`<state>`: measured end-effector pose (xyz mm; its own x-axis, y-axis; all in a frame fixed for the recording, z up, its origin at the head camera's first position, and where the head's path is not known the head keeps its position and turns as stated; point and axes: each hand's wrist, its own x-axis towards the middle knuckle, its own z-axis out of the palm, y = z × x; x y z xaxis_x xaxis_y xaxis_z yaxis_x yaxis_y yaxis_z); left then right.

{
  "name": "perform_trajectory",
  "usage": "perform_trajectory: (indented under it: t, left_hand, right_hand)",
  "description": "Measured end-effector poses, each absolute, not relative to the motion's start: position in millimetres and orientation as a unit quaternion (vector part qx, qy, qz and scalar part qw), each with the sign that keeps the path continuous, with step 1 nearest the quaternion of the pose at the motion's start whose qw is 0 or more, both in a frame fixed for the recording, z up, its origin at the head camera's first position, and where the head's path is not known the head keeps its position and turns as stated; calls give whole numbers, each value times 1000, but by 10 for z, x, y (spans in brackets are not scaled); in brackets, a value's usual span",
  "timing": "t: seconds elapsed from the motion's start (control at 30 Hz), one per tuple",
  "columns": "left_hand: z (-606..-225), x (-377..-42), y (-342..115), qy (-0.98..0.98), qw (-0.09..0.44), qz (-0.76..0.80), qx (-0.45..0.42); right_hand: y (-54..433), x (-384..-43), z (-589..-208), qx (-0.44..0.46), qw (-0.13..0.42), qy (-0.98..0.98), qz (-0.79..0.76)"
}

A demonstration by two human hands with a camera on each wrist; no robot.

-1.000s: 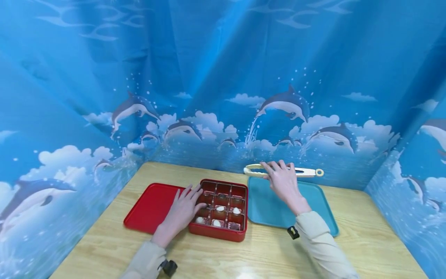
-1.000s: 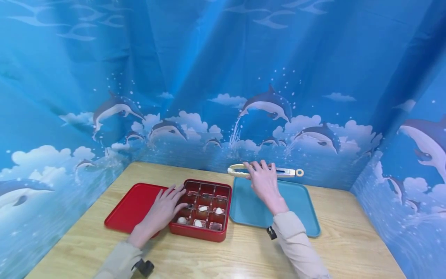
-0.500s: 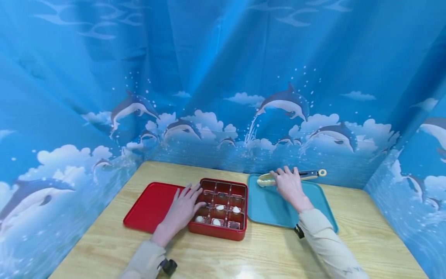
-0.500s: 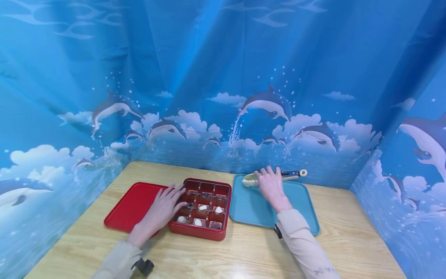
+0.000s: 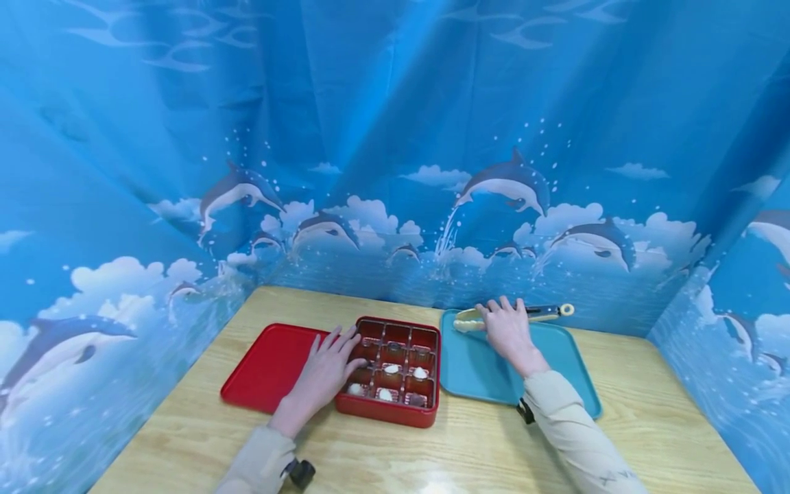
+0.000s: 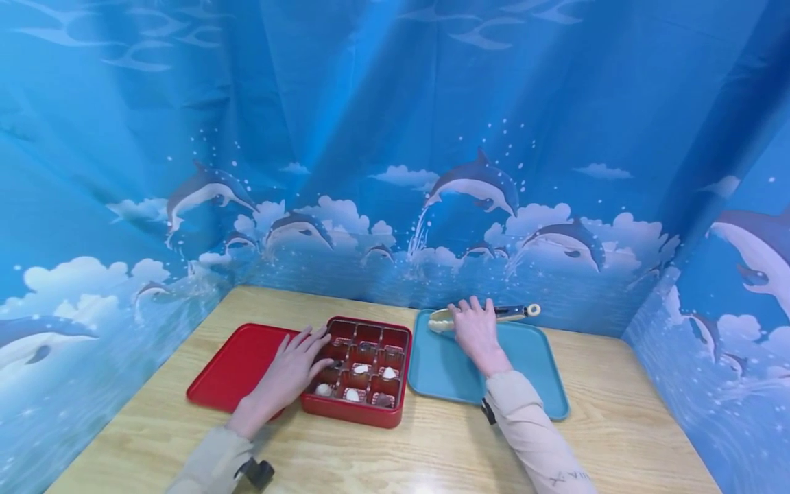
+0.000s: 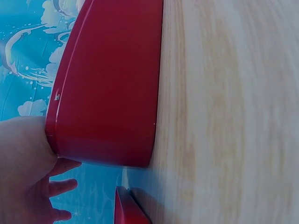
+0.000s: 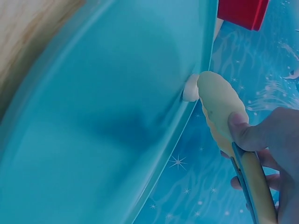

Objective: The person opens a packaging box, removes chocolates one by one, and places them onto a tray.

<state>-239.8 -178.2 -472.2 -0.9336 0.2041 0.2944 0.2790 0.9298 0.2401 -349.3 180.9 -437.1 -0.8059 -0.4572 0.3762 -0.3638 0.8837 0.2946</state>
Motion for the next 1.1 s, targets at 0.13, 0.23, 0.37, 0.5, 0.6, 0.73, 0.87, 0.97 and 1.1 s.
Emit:
perform_trajectory:
  t: [0.13,0.23,0.37,0.5,0.6,0.73,0.87,0.97,1.1]
  left_hand:
    - [-4722,-2395,-1782,-974,131,-141,-122]
    - [-4717,-2396,-1781,-973,129,-145,-121]
    - [-4714,-2398,-1785,-973,131,-146,-122]
    - [-4720,-2397,-1789,-972,137,-142,-123]
    - [-4725,-2394,-1788,-971,142,-144,-126]
    - [-4733,-2390,-1787,-971,146,-142,-128]
    - [-4745,-2398,-1789,-971,146,-137,-127]
    - [-4752,-2406,-1792,-972,145,-133,-125]
    - [-4752,-2404,-1789,-973,145,-129,-126]
  right_hand:
    - [1842,-3479,-4362,215,247,-942,-77]
    - [1848,-3455,-4356,223,285,-931,-56]
    - [1809,-3406,-4321,236,308,-921,-39]
    - [1728,-3355,-4247,252,322,-912,-38]
    - [1641,-3319,-4175,266,334,-903,-41]
    - [1502,-3269,-4072,283,330,-899,-50]
    - [1355,-3231,-3972,309,325,-891,-69]
    - [1243,-3212,-3904,339,325,-878,-90]
    - [1102,-3190,-3827,373,321,-862,-123]
